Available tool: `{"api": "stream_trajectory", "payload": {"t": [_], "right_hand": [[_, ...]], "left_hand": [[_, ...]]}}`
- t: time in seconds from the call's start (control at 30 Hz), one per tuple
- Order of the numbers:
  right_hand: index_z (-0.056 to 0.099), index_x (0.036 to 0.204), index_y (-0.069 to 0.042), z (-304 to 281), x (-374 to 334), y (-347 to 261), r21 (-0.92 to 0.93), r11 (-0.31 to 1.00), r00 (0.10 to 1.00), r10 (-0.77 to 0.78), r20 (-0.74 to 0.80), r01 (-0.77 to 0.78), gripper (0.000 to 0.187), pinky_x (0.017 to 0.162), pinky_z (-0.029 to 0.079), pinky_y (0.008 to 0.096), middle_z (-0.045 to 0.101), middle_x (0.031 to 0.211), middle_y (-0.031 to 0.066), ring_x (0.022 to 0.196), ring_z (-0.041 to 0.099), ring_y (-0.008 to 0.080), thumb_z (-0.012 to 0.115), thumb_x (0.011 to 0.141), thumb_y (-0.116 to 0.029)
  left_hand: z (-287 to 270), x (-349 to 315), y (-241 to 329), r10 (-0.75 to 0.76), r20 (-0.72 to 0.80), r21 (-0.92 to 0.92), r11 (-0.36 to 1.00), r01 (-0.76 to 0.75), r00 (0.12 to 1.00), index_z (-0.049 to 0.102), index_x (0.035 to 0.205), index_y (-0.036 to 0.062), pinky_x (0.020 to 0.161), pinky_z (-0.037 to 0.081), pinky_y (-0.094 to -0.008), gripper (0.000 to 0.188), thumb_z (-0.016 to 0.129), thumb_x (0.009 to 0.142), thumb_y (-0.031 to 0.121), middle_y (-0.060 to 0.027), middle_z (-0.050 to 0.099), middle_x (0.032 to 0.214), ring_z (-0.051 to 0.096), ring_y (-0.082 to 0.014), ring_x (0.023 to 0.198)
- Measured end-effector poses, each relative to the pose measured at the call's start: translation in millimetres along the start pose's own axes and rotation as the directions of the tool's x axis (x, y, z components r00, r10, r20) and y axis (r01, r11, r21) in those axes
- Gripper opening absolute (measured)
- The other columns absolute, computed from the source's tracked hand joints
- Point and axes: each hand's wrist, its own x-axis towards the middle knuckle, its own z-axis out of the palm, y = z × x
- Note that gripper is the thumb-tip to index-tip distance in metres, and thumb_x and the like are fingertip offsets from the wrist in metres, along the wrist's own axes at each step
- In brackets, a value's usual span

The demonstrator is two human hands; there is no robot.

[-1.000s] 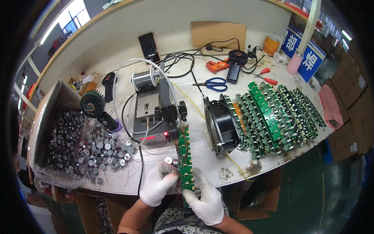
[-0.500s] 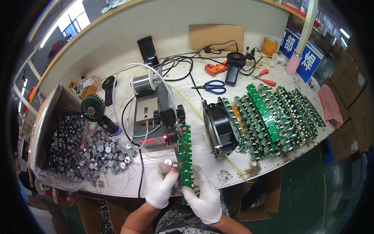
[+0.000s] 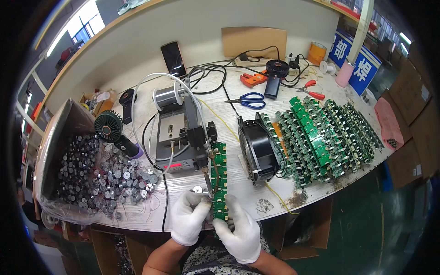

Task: The person solders electronic components onto a printed circuit board using a soldering iron and solder wire.

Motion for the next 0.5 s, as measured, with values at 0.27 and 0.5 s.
{"api": "stream_trajectory", "payload": {"t": [0.27, 0.5], "right_hand": [[0.044, 0.138, 0.003, -1, 2, -1, 0.005, 1.0, 1.0, 0.011, 0.026, -0.011, 0.063, 0.062, 0.054, 0.0278, 0.068, 0.093, 0.0143, 0.067, 0.066, 0.0148, 0.07, 0.081, -0.004], [0.043, 0.137, 0.006, -1, 3, -6, 0.065, 0.992, 0.993, 0.109, 0.052, -0.112, 0.063, 0.066, 0.053, 0.0242, 0.066, 0.094, 0.01, 0.071, 0.062, 0.0091, 0.066, 0.079, 0.001]], "left_hand": [[-1, 2, 5, 0.02, 0.019, 0.019, 1.0, -0.021, 1.0, 0.052, 0.086, 0.0, 0.055, 0.045, -0.0229, 0.011, 0.063, 0.09, 0.002, -0.0046, 0.061, 0.076, 0.054, -0.0073, 0.062], [-3, 3, 9, 0.002, 0.004, 0.106, 0.994, -0.002, 1.0, 0.059, 0.088, -0.0014, 0.062, 0.046, -0.0215, 0.011, 0.068, 0.086, 0.005, -0.0016, 0.062, 0.079, 0.054, -0.0051, 0.069]]}}
